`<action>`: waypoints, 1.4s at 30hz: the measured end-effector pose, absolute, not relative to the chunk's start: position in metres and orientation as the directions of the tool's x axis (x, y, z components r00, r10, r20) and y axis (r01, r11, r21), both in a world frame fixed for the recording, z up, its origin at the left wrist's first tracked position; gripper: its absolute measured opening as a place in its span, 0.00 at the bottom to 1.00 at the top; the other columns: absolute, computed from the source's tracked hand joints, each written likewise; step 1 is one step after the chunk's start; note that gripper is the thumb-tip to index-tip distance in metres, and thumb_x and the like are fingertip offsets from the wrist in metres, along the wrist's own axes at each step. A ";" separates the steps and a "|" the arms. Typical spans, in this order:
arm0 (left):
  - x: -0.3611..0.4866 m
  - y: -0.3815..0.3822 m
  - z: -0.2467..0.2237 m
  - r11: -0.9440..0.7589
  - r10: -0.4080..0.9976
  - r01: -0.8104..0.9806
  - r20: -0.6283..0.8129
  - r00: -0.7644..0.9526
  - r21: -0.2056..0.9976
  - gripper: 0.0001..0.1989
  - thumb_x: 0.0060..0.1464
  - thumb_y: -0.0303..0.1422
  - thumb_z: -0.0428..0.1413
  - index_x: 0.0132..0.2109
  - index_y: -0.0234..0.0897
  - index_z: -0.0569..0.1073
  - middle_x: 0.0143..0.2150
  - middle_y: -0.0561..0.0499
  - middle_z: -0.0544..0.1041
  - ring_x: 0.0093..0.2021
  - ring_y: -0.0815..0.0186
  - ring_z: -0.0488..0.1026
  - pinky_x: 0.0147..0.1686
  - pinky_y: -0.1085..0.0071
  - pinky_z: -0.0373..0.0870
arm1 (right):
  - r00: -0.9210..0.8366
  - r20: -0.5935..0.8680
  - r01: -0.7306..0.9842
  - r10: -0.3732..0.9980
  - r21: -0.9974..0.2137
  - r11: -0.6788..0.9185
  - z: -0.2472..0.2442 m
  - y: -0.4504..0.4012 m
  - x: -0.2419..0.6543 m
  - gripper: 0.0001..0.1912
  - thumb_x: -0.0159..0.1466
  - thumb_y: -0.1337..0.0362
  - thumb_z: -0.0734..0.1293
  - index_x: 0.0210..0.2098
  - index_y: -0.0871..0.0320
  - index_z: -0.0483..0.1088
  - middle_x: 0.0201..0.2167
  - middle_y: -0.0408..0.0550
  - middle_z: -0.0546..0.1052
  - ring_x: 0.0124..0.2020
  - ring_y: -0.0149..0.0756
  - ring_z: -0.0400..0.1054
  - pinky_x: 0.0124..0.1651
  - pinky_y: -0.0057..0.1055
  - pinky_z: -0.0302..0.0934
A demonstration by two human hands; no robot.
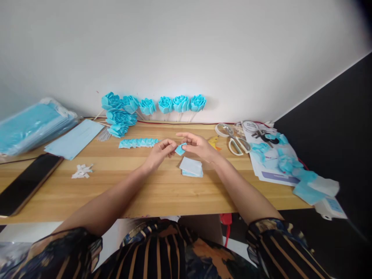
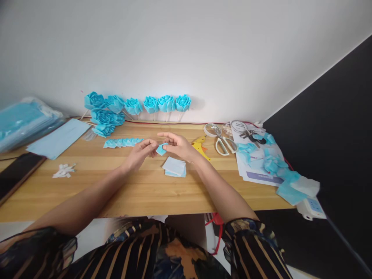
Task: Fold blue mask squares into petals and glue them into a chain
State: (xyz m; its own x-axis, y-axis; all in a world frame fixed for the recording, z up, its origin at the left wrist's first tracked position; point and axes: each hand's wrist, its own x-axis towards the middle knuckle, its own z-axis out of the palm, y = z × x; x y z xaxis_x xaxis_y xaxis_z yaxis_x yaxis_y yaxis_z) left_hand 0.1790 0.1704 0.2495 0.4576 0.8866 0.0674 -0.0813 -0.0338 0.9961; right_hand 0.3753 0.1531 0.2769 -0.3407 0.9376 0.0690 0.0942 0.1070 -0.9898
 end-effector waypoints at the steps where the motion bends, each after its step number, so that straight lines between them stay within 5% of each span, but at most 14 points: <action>1: 0.179 0.170 0.250 -0.067 0.902 -0.067 0.089 0.423 0.996 0.18 0.52 0.48 0.60 0.33 0.35 0.71 0.27 0.54 0.71 0.27 0.71 0.66 0.30 0.74 0.63 | -0.317 0.075 0.094 0.946 -0.990 0.110 0.274 0.153 0.374 0.26 0.58 0.62 0.70 0.56 0.55 0.69 0.37 0.43 0.76 0.36 0.30 0.71 0.41 0.29 0.65; 9: 0.180 0.167 0.254 -0.447 0.872 0.163 0.388 0.299 0.880 0.09 0.55 0.37 0.59 0.31 0.37 0.73 0.33 0.50 0.73 0.37 0.66 0.69 0.38 0.70 0.65 | -0.212 0.111 0.159 0.971 -0.976 0.146 0.253 0.151 0.374 0.27 0.59 0.60 0.69 0.57 0.55 0.67 0.36 0.43 0.74 0.31 0.29 0.66 0.34 0.27 0.60; 19: 0.182 0.170 0.243 -0.600 0.795 0.266 0.526 0.301 0.755 0.09 0.54 0.36 0.62 0.30 0.37 0.75 0.34 0.49 0.75 0.40 0.63 0.72 0.43 0.66 0.66 | -0.217 0.171 0.169 0.961 -0.963 0.210 0.256 0.144 0.364 0.26 0.58 0.65 0.68 0.56 0.56 0.68 0.34 0.42 0.72 0.33 0.29 0.67 0.39 0.29 0.63; 31: 0.181 0.171 0.244 -0.600 0.790 0.265 0.508 0.343 0.754 0.07 0.54 0.32 0.59 0.29 0.37 0.74 0.34 0.49 0.75 0.40 0.61 0.72 0.43 0.64 0.66 | -0.225 0.184 0.182 0.957 -0.957 0.227 0.254 0.144 0.362 0.26 0.57 0.67 0.68 0.56 0.55 0.67 0.34 0.41 0.74 0.34 0.30 0.70 0.40 0.29 0.66; 42: 0.182 0.168 0.244 -0.558 0.802 0.251 0.438 0.405 0.791 0.07 0.53 0.33 0.59 0.28 0.38 0.73 0.35 0.48 0.75 0.40 0.62 0.71 0.43 0.65 0.67 | -0.304 0.246 0.525 0.920 -0.763 0.378 0.260 0.139 0.364 0.34 0.57 0.73 0.66 0.63 0.54 0.64 0.42 0.47 0.80 0.45 0.38 0.74 0.51 0.36 0.66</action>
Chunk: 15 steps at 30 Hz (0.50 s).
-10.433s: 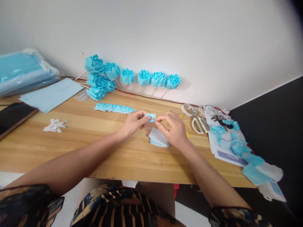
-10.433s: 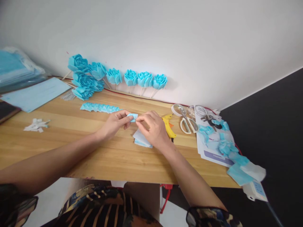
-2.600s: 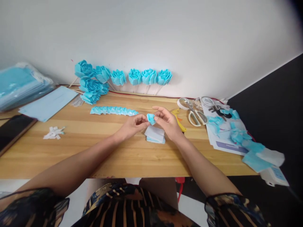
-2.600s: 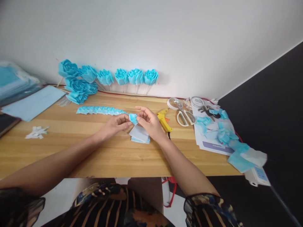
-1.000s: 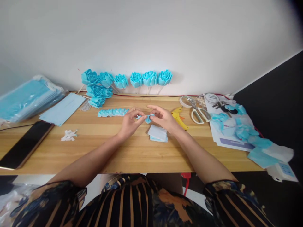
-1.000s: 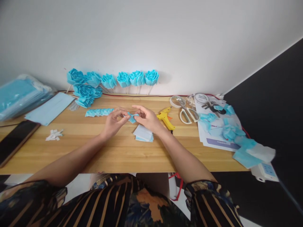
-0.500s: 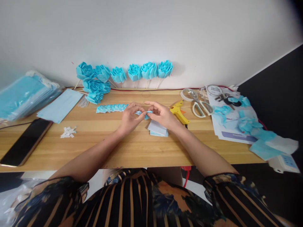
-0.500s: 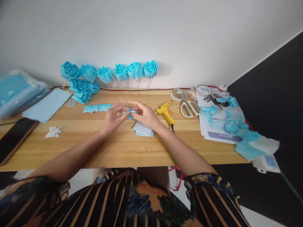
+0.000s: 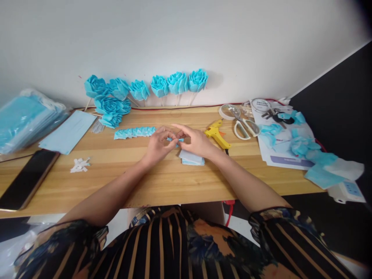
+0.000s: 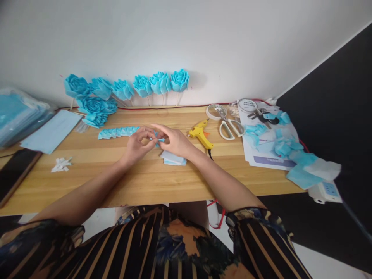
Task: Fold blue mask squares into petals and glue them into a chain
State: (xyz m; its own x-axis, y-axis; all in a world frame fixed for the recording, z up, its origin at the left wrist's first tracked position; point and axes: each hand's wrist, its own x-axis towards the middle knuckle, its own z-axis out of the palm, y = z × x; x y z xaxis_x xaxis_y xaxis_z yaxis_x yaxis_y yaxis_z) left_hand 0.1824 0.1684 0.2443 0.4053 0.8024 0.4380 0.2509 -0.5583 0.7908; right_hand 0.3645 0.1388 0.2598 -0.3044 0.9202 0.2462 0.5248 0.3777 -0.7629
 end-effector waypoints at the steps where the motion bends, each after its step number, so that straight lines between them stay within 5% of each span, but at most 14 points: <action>1: 0.183 0.169 0.243 -0.548 0.805 0.230 0.433 0.406 0.804 0.07 0.53 0.33 0.59 0.28 0.38 0.73 0.34 0.49 0.75 0.39 0.63 0.71 0.42 0.66 0.67 | -0.311 0.237 0.541 0.920 -0.752 0.376 0.261 0.138 0.365 0.34 0.57 0.73 0.66 0.63 0.53 0.64 0.42 0.47 0.80 0.44 0.38 0.73 0.51 0.36 0.66; 7: 0.180 0.172 0.239 -0.349 0.893 0.061 0.312 0.324 0.935 0.13 0.59 0.43 0.56 0.40 0.37 0.74 0.36 0.49 0.75 0.35 0.66 0.70 0.38 0.70 0.66 | -0.232 0.240 0.428 0.943 -0.845 0.320 0.261 0.141 0.367 0.32 0.58 0.68 0.66 0.63 0.55 0.63 0.37 0.45 0.78 0.40 0.35 0.72 0.48 0.35 0.65; 15: 0.180 0.170 0.247 -0.215 0.891 0.090 0.157 0.426 0.973 0.16 0.55 0.45 0.58 0.35 0.35 0.74 0.34 0.50 0.75 0.37 0.65 0.70 0.41 0.69 0.65 | -0.176 0.197 0.230 0.964 -0.944 0.235 0.259 0.144 0.369 0.32 0.58 0.66 0.66 0.62 0.54 0.63 0.35 0.43 0.74 0.34 0.30 0.67 0.38 0.29 0.63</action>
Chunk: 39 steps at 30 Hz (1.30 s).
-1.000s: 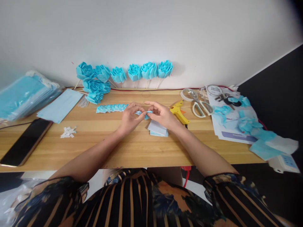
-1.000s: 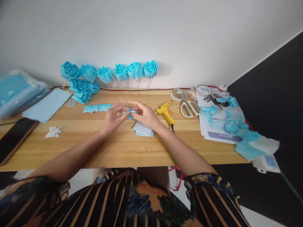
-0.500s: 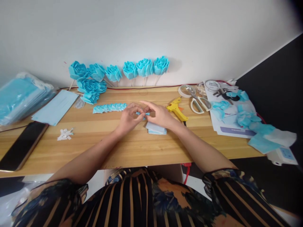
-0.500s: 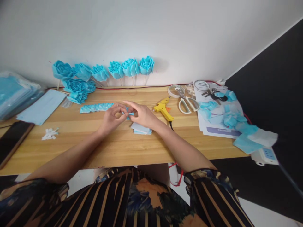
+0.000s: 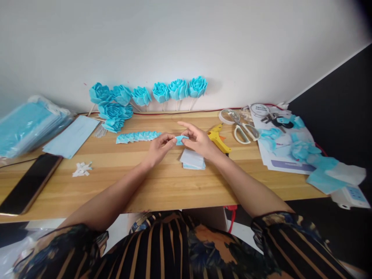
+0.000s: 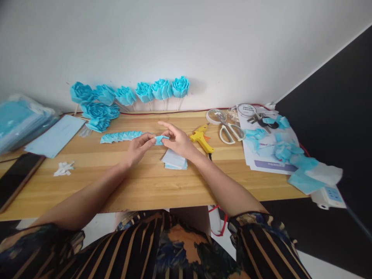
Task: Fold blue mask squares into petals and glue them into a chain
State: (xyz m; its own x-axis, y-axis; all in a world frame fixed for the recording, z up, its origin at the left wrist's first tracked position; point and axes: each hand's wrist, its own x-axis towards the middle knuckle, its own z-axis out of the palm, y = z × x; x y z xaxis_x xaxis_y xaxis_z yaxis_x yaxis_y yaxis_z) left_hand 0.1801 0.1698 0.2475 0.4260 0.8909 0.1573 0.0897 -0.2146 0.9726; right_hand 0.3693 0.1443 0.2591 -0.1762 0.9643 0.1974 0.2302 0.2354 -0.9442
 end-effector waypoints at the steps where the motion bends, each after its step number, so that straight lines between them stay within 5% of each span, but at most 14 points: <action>1: 0.180 0.169 0.248 -0.203 0.889 0.095 0.143 0.436 0.975 0.16 0.54 0.45 0.58 0.35 0.36 0.74 0.33 0.51 0.74 0.36 0.66 0.69 0.41 0.69 0.64 | -0.177 0.198 0.230 0.964 -0.944 0.236 0.259 0.144 0.369 0.32 0.58 0.66 0.66 0.62 0.54 0.64 0.35 0.43 0.74 0.34 0.30 0.66 0.38 0.29 0.63; 18: 0.182 0.172 0.242 -0.106 0.894 0.047 0.075 0.442 0.993 0.15 0.49 0.43 0.62 0.30 0.35 0.72 0.26 0.55 0.70 0.28 0.71 0.65 0.32 0.72 0.61 | -0.248 0.193 0.214 0.949 -0.945 0.248 0.253 0.145 0.371 0.33 0.59 0.66 0.67 0.63 0.53 0.62 0.36 0.42 0.73 0.38 0.31 0.69 0.44 0.31 0.64; 29: 0.181 0.173 0.241 -0.115 0.922 0.017 0.101 0.375 0.993 0.15 0.50 0.44 0.61 0.30 0.35 0.73 0.26 0.54 0.70 0.28 0.70 0.64 0.30 0.72 0.61 | -0.311 0.124 0.013 0.942 -0.991 0.134 0.260 0.143 0.372 0.27 0.64 0.58 0.66 0.62 0.52 0.63 0.49 0.47 0.76 0.52 0.37 0.69 0.58 0.40 0.62; 39: 0.181 0.172 0.245 -0.106 0.916 -0.043 0.115 0.386 0.993 0.19 0.50 0.49 0.62 0.30 0.36 0.74 0.27 0.54 0.71 0.29 0.69 0.65 0.34 0.71 0.64 | -0.262 0.096 0.051 0.960 -0.992 0.113 0.255 0.146 0.372 0.28 0.61 0.60 0.68 0.60 0.51 0.65 0.42 0.45 0.78 0.43 0.35 0.71 0.49 0.35 0.65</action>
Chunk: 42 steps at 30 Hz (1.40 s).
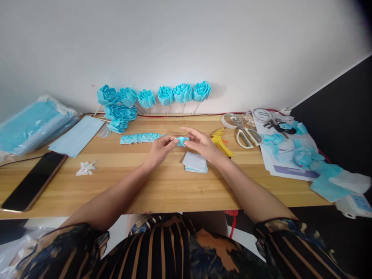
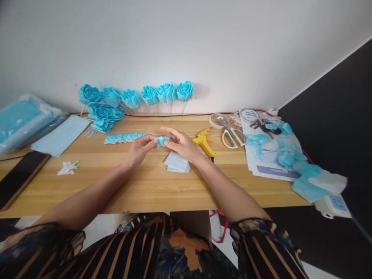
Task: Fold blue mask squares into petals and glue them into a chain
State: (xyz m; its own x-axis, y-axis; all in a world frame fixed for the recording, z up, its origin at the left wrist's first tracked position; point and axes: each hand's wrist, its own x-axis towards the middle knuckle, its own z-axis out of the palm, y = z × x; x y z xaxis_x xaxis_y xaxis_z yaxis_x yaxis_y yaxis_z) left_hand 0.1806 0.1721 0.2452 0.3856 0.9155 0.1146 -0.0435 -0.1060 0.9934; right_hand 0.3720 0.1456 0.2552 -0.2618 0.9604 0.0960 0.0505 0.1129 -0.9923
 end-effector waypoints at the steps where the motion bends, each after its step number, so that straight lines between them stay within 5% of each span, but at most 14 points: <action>1: 0.181 0.172 0.245 -0.112 0.914 -0.040 0.119 0.388 0.993 0.19 0.50 0.49 0.62 0.30 0.36 0.74 0.26 0.54 0.71 0.30 0.69 0.65 0.34 0.71 0.64 | -0.258 0.096 0.056 0.961 -0.992 0.114 0.255 0.146 0.372 0.28 0.61 0.60 0.68 0.60 0.51 0.65 0.40 0.44 0.77 0.41 0.34 0.71 0.47 0.34 0.65; 12: 0.180 0.173 0.243 -0.121 0.908 -0.005 0.113 0.404 0.993 0.20 0.51 0.50 0.60 0.31 0.36 0.74 0.27 0.54 0.70 0.29 0.69 0.65 0.34 0.71 0.63 | -0.268 0.123 0.102 0.956 -0.983 0.155 0.254 0.147 0.372 0.24 0.62 0.62 0.66 0.58 0.53 0.67 0.33 0.41 0.74 0.33 0.30 0.67 0.38 0.29 0.63; 18: 0.181 0.173 0.242 -0.124 0.910 -0.003 0.115 0.400 0.992 0.19 0.51 0.50 0.61 0.30 0.36 0.73 0.26 0.54 0.70 0.29 0.69 0.65 0.34 0.71 0.63 | -0.249 0.136 0.115 0.959 -0.979 0.169 0.257 0.144 0.370 0.25 0.61 0.63 0.67 0.58 0.52 0.67 0.39 0.44 0.75 0.37 0.32 0.68 0.39 0.29 0.63; 24: 0.181 0.173 0.242 -0.138 0.903 -0.010 0.130 0.411 0.990 0.20 0.51 0.50 0.61 0.30 0.36 0.73 0.26 0.54 0.70 0.29 0.69 0.65 0.34 0.71 0.64 | -0.256 0.131 0.154 0.958 -0.973 0.174 0.256 0.144 0.371 0.23 0.62 0.61 0.67 0.57 0.53 0.68 0.27 0.38 0.69 0.27 0.28 0.62 0.30 0.26 0.57; 30: 0.181 0.173 0.243 -0.166 0.894 0.004 0.149 0.422 0.986 0.21 0.52 0.51 0.59 0.28 0.36 0.72 0.25 0.54 0.70 0.29 0.69 0.65 0.33 0.71 0.63 | -0.276 0.140 0.135 0.951 -0.974 0.183 0.252 0.146 0.371 0.26 0.59 0.65 0.67 0.58 0.54 0.68 0.37 0.43 0.75 0.36 0.31 0.68 0.38 0.29 0.62; 42: 0.182 0.173 0.241 -0.138 0.900 -0.039 0.142 0.412 0.990 0.17 0.50 0.45 0.63 0.34 0.34 0.75 0.32 0.51 0.75 0.33 0.69 0.68 0.37 0.72 0.64 | -0.239 0.176 0.296 0.955 -0.924 0.244 0.258 0.143 0.367 0.27 0.59 0.66 0.66 0.58 0.56 0.68 0.33 0.43 0.74 0.33 0.31 0.67 0.38 0.30 0.62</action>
